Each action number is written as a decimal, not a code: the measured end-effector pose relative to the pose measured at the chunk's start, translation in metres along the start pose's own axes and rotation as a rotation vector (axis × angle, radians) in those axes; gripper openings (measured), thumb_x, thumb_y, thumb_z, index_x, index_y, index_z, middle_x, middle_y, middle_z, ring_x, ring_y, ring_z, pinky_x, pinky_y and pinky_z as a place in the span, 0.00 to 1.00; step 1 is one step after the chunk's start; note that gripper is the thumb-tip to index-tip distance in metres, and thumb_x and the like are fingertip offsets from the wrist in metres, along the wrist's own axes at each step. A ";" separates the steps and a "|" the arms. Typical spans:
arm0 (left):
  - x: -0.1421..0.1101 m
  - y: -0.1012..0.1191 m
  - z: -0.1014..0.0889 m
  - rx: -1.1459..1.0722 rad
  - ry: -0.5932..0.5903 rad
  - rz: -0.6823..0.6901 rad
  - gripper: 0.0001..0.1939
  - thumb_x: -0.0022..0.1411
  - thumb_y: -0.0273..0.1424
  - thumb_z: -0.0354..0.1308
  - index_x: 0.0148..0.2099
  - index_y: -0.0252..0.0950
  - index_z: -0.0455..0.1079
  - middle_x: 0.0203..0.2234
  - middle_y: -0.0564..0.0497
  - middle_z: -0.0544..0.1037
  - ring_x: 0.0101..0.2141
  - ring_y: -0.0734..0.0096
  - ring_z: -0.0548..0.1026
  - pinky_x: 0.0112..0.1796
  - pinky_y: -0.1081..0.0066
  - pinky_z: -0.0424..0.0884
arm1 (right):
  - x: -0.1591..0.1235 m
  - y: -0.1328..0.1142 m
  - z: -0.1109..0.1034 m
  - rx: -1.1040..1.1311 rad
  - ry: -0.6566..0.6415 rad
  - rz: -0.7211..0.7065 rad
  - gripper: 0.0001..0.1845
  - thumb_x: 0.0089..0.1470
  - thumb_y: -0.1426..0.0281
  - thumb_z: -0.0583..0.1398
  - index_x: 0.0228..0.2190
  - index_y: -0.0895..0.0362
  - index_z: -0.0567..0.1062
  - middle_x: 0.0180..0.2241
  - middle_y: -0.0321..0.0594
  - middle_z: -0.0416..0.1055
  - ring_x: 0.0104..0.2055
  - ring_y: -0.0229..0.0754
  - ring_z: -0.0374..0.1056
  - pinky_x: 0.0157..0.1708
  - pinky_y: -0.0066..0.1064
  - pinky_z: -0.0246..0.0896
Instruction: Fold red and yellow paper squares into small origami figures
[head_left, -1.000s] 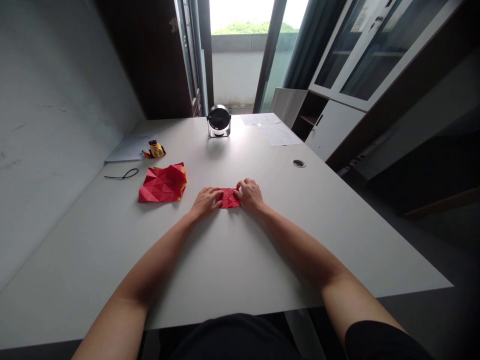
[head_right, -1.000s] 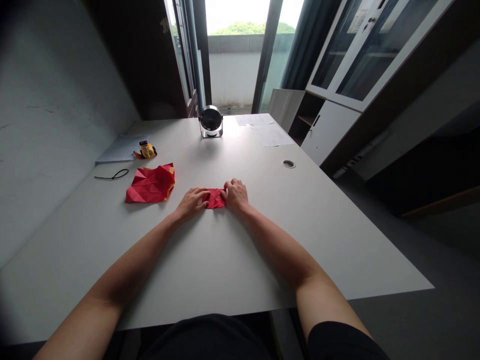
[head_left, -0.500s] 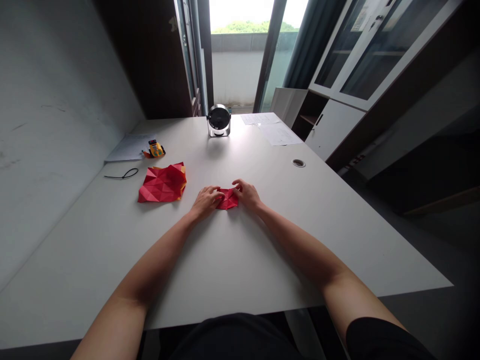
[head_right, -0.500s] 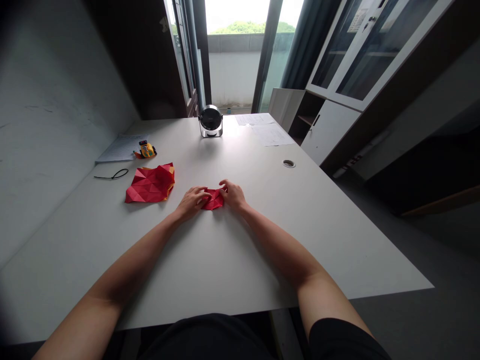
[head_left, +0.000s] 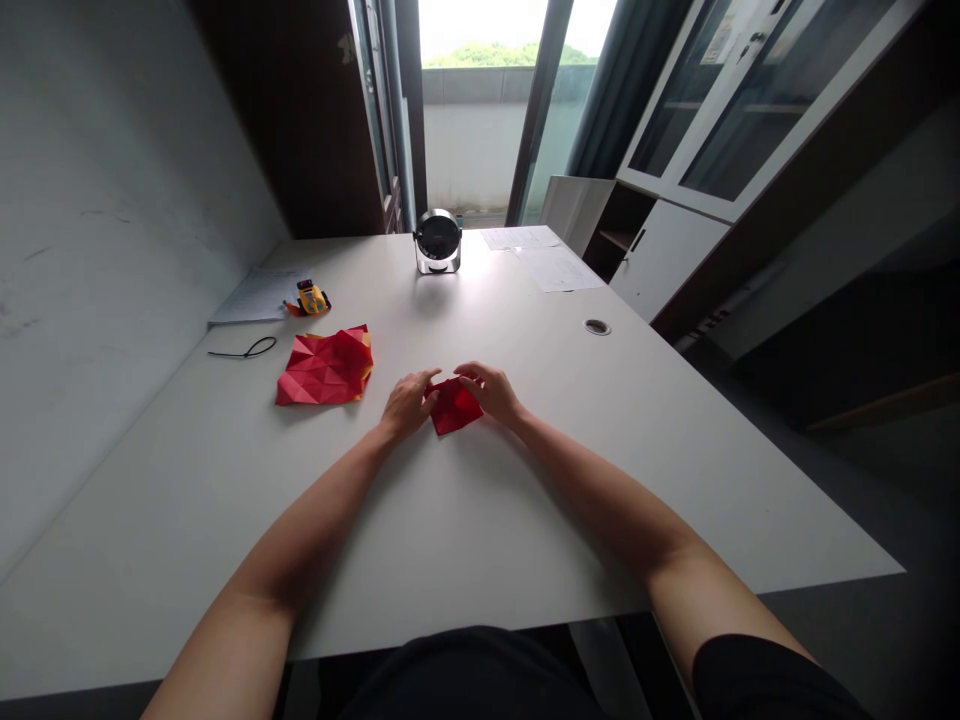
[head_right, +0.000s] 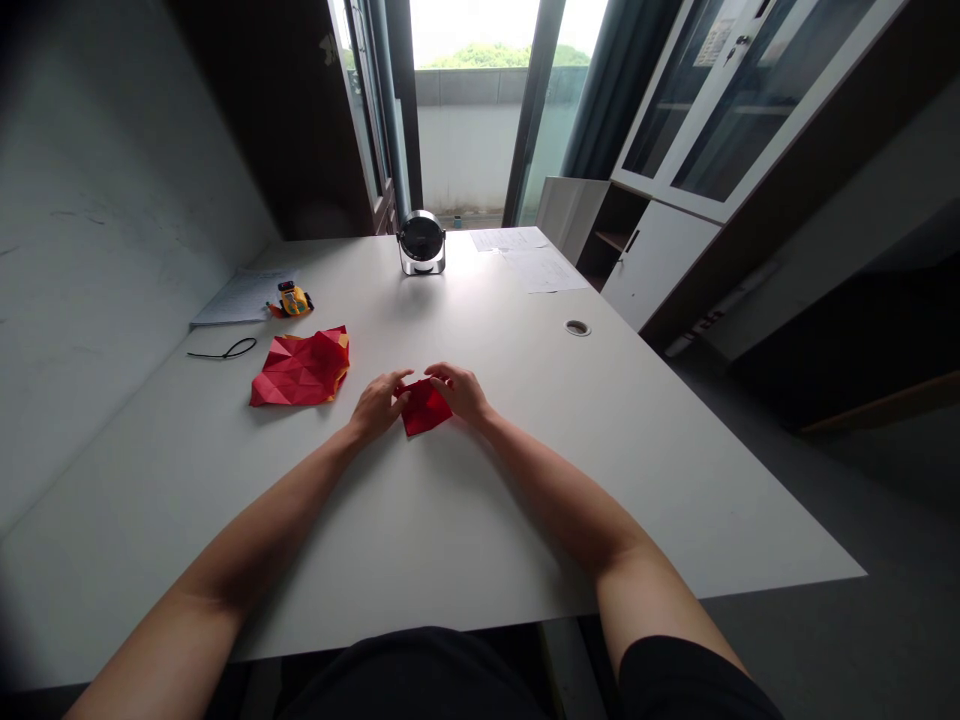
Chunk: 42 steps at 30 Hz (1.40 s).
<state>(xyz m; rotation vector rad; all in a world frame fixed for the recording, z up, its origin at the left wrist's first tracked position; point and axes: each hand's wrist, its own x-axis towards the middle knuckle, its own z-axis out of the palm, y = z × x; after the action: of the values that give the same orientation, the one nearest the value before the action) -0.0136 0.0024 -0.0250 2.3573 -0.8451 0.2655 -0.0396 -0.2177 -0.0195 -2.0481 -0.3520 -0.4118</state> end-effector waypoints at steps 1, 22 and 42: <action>0.000 0.000 0.000 0.005 -0.005 0.011 0.19 0.66 0.28 0.54 0.58 0.42 0.70 0.40 0.48 0.78 0.43 0.60 0.74 0.48 0.59 0.69 | 0.000 0.000 0.000 -0.004 0.013 -0.024 0.09 0.61 0.68 0.58 0.40 0.52 0.78 0.37 0.38 0.77 0.36 0.40 0.71 0.37 0.31 0.65; 0.002 -0.013 0.004 -0.446 -0.025 -0.162 0.09 0.64 0.36 0.58 0.41 0.41 0.78 0.31 0.52 0.81 0.32 0.67 0.75 0.35 0.69 0.69 | 0.005 0.013 -0.004 0.324 0.180 0.157 0.14 0.55 0.56 0.63 0.35 0.53 0.77 0.35 0.40 0.77 0.38 0.43 0.72 0.38 0.35 0.68; 0.008 -0.013 0.008 -0.853 0.240 -0.289 0.15 0.61 0.42 0.63 0.40 0.35 0.74 0.33 0.49 0.78 0.34 0.69 0.75 0.38 0.68 0.72 | -0.006 -0.006 0.012 0.232 -0.134 0.247 0.15 0.53 0.58 0.63 0.37 0.55 0.79 0.32 0.35 0.77 0.35 0.44 0.71 0.36 0.33 0.66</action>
<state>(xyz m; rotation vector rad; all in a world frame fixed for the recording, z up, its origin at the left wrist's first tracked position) 0.0010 0.0017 -0.0346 1.5705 -0.3728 0.0419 -0.0462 -0.2051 -0.0230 -1.8661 -0.2125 -0.0787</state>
